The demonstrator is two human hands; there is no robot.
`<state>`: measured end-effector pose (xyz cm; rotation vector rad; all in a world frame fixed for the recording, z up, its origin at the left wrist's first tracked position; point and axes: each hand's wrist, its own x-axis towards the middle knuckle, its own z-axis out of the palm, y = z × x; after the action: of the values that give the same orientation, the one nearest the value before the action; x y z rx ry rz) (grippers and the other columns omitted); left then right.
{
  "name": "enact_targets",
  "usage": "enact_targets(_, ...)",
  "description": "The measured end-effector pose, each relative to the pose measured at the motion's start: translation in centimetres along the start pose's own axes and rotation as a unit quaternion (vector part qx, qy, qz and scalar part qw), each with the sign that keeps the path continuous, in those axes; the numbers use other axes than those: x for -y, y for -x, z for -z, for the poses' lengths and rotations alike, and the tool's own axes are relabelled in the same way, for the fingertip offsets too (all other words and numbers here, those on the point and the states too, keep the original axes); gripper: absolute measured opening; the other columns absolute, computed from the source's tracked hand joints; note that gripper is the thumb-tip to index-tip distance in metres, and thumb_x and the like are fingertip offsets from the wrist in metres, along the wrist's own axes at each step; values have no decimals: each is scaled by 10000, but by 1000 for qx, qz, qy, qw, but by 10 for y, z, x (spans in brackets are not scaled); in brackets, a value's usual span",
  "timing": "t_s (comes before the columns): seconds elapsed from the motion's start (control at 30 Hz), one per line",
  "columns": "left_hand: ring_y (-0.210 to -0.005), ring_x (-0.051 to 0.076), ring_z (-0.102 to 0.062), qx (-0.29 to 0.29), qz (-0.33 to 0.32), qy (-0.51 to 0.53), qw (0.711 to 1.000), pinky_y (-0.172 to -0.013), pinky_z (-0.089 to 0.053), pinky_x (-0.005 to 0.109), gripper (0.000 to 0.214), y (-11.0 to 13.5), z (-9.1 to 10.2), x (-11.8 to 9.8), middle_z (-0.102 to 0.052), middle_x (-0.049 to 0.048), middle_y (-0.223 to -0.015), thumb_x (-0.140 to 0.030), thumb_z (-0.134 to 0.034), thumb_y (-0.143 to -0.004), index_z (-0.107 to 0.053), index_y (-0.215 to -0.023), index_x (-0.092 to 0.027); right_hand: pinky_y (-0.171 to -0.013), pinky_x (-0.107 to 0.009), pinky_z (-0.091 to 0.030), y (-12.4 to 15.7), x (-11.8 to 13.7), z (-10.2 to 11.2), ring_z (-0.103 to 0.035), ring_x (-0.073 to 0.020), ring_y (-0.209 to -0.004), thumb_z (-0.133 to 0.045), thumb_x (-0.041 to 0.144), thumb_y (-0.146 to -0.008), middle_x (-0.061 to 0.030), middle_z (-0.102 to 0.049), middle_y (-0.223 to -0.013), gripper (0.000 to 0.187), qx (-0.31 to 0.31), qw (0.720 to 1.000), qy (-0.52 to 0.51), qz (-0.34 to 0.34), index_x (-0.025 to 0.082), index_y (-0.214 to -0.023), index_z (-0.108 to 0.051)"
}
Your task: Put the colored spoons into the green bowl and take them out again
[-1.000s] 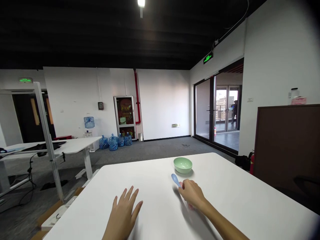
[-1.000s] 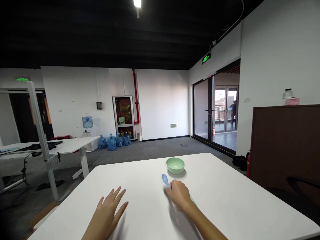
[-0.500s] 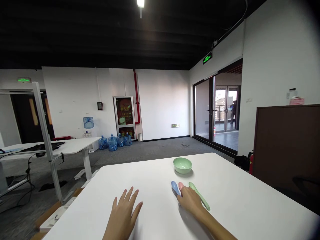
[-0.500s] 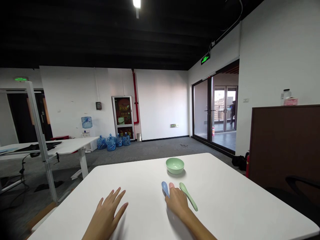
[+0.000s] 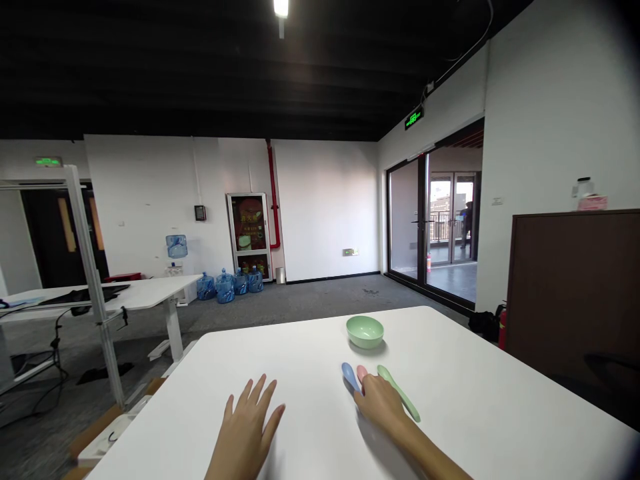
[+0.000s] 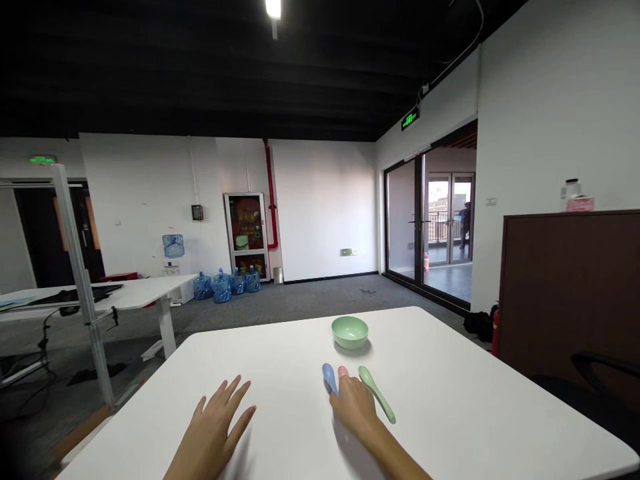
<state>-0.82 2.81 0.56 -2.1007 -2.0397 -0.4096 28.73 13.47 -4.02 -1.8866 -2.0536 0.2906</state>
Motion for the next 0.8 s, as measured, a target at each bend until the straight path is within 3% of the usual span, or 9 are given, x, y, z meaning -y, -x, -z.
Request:
enact_targets(0.43, -1537, 357, -406, 4, 1, 0, 1000, -1218, -378, 639, 552, 0, 4, -2, -496, 82, -1636, -474, -371, -1026, -543, -1513, -279, -631, -323, -195, 5, 1, 2, -637, -239, -772, -499, 195, -884, -85, -731, -843, 199, -6, 1000, 0, 8, 195, -1058, -595)
enact_targets(0.8, -1541, 353, -399, 3, 1, -1, 1000, -1219, -376, 638, 551, 0, 3, -2, -489, 80, -1641, -474, -368, -1029, -537, -1517, -283, -682, -302, -233, 10, 8, 14, -624, -244, -800, -561, 358, -947, -85, -702, -835, 182, -4, 1000, 0, -8, 208, -1038, -610)
